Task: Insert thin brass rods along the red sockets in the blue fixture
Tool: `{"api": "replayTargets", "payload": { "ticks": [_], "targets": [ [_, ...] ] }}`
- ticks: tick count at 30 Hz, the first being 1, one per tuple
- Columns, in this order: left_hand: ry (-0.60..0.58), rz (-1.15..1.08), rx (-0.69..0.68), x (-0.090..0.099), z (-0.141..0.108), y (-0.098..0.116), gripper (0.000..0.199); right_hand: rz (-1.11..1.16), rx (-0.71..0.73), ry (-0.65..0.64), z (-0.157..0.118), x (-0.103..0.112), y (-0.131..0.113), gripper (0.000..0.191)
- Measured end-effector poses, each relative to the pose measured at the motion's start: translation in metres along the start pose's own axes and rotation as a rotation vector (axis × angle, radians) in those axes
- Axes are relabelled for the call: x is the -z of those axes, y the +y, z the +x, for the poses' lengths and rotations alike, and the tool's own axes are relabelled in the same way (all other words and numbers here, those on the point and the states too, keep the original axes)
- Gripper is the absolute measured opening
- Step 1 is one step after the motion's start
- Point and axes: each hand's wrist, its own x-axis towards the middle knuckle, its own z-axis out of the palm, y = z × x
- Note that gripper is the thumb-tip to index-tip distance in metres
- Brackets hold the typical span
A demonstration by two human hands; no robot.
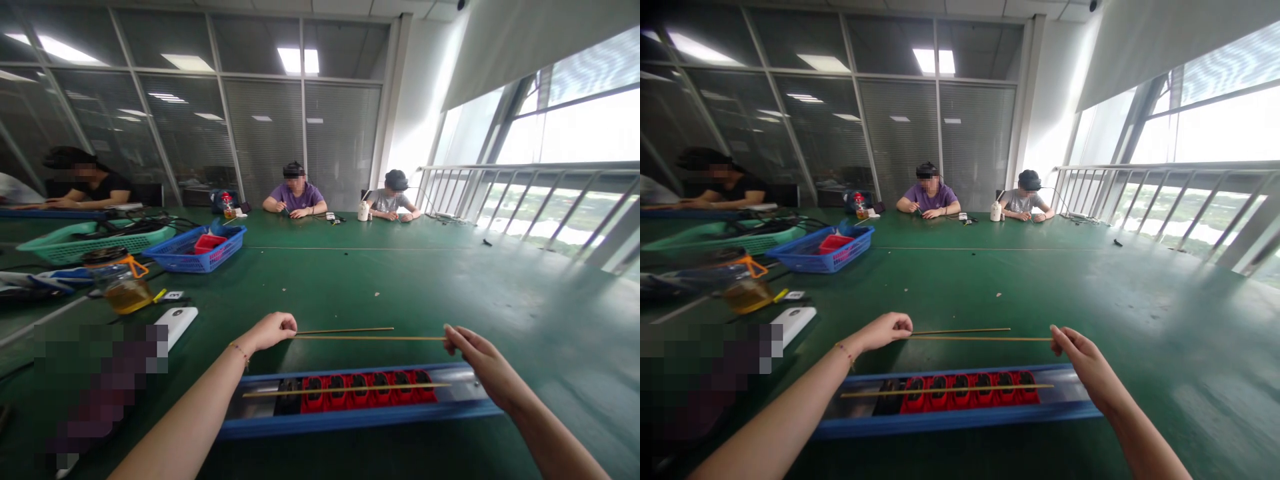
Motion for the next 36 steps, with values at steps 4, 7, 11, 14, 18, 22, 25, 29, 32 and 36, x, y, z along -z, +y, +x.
{"api": "replayTargets", "payload": {
  "ticks": [4, 7, 11, 14, 18, 22, 25, 29, 32, 36],
  "targets": [
    [0.008, -0.036, 0.007, 0.0, 0.0, -0.001, 0.035, -0.102, 0.018, -0.046, 0.022, -0.006, 0.008, 0.043],
    [0.031, -0.011, 0.033, 0.001, -0.002, 0.003, 0.043, -0.222, 0.042, -0.117, 0.039, -0.018, 0.019, 0.045],
    [0.024, 0.027, 0.037, 0.001, -0.004, 0.01, 0.047, -0.469, 0.131, -0.193, 0.056, -0.034, 0.026, 0.045],
    [0.025, 0.085, 0.021, -0.001, -0.003, 0.011, 0.041, -0.575, 0.206, -0.24, 0.066, -0.045, 0.022, 0.041],
    [0.091, 0.182, -0.019, -0.003, -0.002, 0.01, 0.029, -0.563, 0.251, -0.314, 0.074, -0.054, 0.016, 0.027],
    [0.118, 0.22, -0.049, -0.003, -0.002, 0.011, 0.024, -0.534, 0.267, -0.385, 0.079, -0.056, 0.016, 0.02],
    [0.115, 0.234, -0.031, -0.004, -0.002, 0.013, 0.024, -0.54, 0.269, -0.428, 0.08, -0.052, 0.011, 0.019],
    [0.105, 0.234, -0.015, -0.005, -0.001, 0.017, 0.031, -0.512, 0.286, -0.477, 0.068, -0.038, -0.018, 0.023],
    [0.104, 0.227, -0.015, -0.005, 0.0, 0.021, 0.036, -0.496, 0.378, -0.623, 0.046, -0.027, -0.054, 0.022],
    [0.107, 0.227, -0.003, -0.005, 0.001, 0.025, 0.04, -0.576, 0.543, -0.765, 0.012, -0.025, -0.09, 0.021]
  ]
}}
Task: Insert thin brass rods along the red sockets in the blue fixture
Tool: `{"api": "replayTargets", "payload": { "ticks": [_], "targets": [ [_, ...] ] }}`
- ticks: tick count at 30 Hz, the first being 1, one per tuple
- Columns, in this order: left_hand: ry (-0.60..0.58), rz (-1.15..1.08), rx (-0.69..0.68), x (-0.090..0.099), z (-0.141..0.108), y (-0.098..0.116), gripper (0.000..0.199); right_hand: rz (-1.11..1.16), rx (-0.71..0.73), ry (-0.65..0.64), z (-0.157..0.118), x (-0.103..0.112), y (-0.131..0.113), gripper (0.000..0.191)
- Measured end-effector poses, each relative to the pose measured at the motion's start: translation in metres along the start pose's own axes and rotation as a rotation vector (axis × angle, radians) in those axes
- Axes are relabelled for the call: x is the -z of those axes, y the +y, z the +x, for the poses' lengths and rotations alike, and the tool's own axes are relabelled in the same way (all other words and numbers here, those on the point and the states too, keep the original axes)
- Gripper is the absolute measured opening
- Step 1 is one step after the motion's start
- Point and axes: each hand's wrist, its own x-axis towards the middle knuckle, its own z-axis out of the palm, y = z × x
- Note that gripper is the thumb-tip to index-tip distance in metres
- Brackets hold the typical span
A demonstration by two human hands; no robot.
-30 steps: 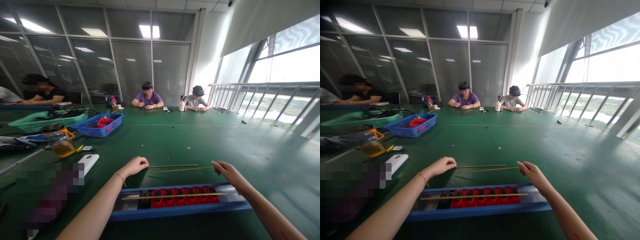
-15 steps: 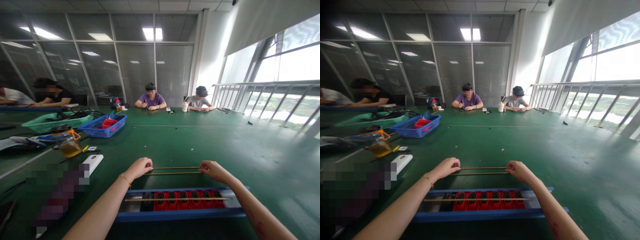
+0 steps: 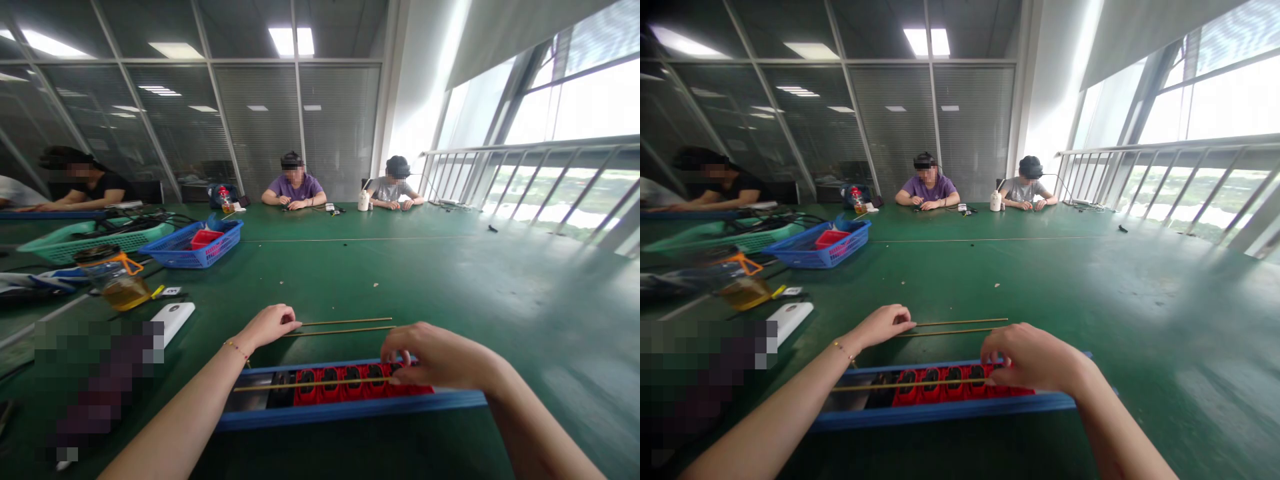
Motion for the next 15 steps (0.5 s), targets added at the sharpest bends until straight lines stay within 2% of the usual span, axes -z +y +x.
{"api": "replayTargets", "payload": {
  "ticks": [3, 8, 15],
  "targets": [
    [-0.006, 0.001, 0.013, 0.0, 0.0, 0.002, 0.041, -0.177, -0.032, 0.059, -0.001, -0.011, -0.015, 0.017],
    [-0.013, 0.0, 0.011, -0.001, 0.0, 0.001, 0.041, -0.316, -0.032, 0.066, 0.004, -0.026, -0.017, 0.019],
    [0.01, -0.048, -0.015, 0.002, 0.0, -0.002, 0.036, -0.34, -0.114, 0.15, -0.006, -0.01, -0.012, 0.019]
  ]
}}
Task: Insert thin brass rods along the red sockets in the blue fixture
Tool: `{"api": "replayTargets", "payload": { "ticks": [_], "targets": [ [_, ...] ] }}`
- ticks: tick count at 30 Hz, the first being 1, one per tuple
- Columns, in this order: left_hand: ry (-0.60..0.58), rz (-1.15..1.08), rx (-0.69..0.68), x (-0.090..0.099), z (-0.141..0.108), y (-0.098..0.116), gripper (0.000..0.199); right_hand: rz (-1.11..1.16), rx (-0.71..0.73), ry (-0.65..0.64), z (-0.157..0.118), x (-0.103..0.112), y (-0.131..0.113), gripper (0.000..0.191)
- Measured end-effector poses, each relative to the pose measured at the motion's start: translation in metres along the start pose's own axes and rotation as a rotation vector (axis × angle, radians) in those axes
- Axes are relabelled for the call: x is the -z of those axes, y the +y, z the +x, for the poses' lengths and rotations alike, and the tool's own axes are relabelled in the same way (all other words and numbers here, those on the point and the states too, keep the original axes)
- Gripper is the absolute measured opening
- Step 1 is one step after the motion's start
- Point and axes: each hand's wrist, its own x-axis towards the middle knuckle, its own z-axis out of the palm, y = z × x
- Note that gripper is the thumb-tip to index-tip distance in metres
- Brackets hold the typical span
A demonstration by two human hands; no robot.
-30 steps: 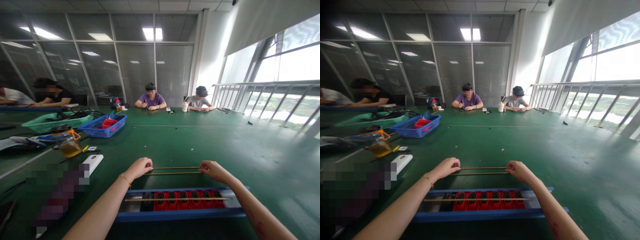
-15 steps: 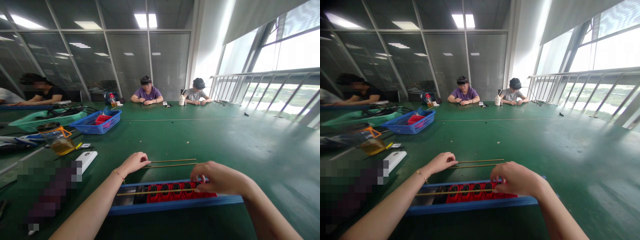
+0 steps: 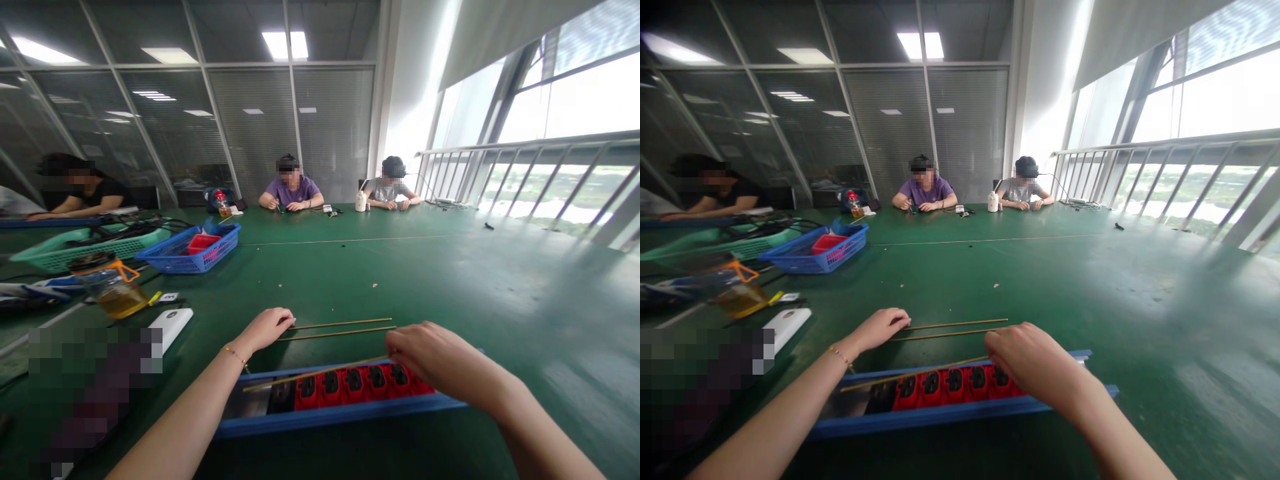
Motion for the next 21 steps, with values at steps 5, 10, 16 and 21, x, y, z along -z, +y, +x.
{"api": "replayTargets", "payload": {
  "ticks": [5, 10, 16, 21],
  "targets": [
    [0.019, -0.041, 0.079, 0.002, 0.0, -0.006, 0.033, 0.045, -0.136, 0.034, 0.002, -0.003, 0.03, 0.019],
    [0.06, -0.031, 0.073, 0.006, -0.001, -0.008, 0.035, 0.02, -0.15, -0.027, 0.023, -0.032, 0.045, 0.017],
    [0.011, 0.024, 0.021, 0.013, -0.003, 0.001, 0.041, -0.142, -0.111, -0.083, 0.056, -0.06, 0.044, 0.022],
    [-0.043, 0.114, -0.046, 0.013, -0.006, 0.013, 0.044, -0.183, -0.071, -0.112, 0.079, -0.07, 0.047, 0.021]
  ]
}}
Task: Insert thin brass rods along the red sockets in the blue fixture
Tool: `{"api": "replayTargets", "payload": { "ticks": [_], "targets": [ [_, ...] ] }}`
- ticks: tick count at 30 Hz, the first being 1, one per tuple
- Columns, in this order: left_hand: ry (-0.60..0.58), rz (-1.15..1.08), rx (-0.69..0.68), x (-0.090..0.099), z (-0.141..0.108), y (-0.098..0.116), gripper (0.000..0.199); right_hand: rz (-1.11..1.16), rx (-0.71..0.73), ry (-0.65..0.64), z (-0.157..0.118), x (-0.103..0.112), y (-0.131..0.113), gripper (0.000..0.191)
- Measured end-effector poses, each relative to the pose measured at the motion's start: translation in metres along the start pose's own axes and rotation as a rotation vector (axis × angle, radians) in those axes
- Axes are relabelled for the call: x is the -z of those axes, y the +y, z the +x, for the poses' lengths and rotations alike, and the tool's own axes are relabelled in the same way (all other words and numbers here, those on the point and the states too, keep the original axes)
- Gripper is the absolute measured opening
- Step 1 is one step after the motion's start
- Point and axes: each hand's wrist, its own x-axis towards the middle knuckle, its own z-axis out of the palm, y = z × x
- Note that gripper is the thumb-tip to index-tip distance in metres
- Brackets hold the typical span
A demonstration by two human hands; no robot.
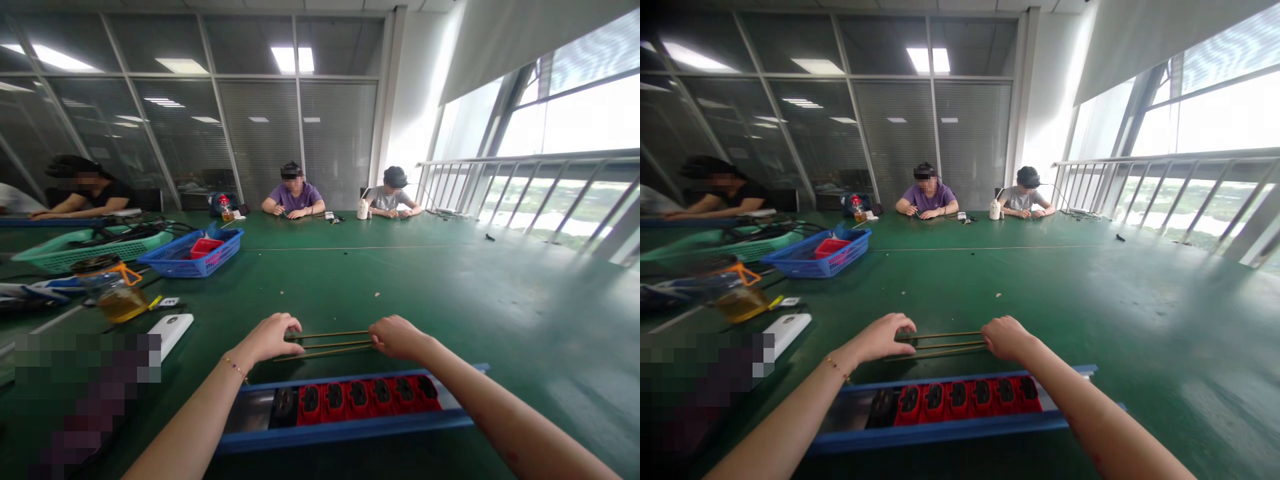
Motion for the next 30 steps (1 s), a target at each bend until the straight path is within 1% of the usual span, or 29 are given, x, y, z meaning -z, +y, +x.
{"api": "replayTargets", "payload": {
  "ticks": [2, 6, 9, 12, 15, 19, 24, 30],
  "targets": [
    [-0.003, 0.036, -0.017, 0.0, -0.001, 0.004, 0.042, 0.014, -0.004, 0.006, 0.005, -0.002, 0.001, 0.02],
    [-0.003, 0.088, -0.035, -0.001, -0.003, 0.01, 0.027, 0.048, -0.014, 0.047, 0.006, -0.005, 0.005, 0.017],
    [-0.003, 0.104, -0.035, -0.002, -0.003, 0.011, 0.019, 0.1, -0.035, 0.085, 0.004, -0.012, 0.008, 0.026],
    [0.008, 0.15, -0.034, -0.006, 0.0, 0.009, 0.013, 0.182, -0.044, 0.109, 0.003, -0.021, 0.01, 0.025],
    [0.025, 0.198, -0.038, -0.012, 0.003, 0.004, 0.014, 0.202, -0.042, 0.106, 0.005, -0.028, 0.012, 0.024],
    [0.03, 0.243, -0.048, -0.016, 0.004, 0.003, 0.018, 0.204, -0.04, 0.098, 0.008, -0.03, 0.013, 0.028],
    [0.041, 0.31, -0.077, -0.013, 0.0, 0.014, 0.022, 0.201, -0.049, 0.089, 0.007, -0.029, 0.012, 0.027],
    [0.076, 0.345, -0.042, -0.011, 0.001, 0.023, 0.016, 0.222, -0.111, 0.101, 0.006, -0.03, 0.014, 0.017]
  ]
}}
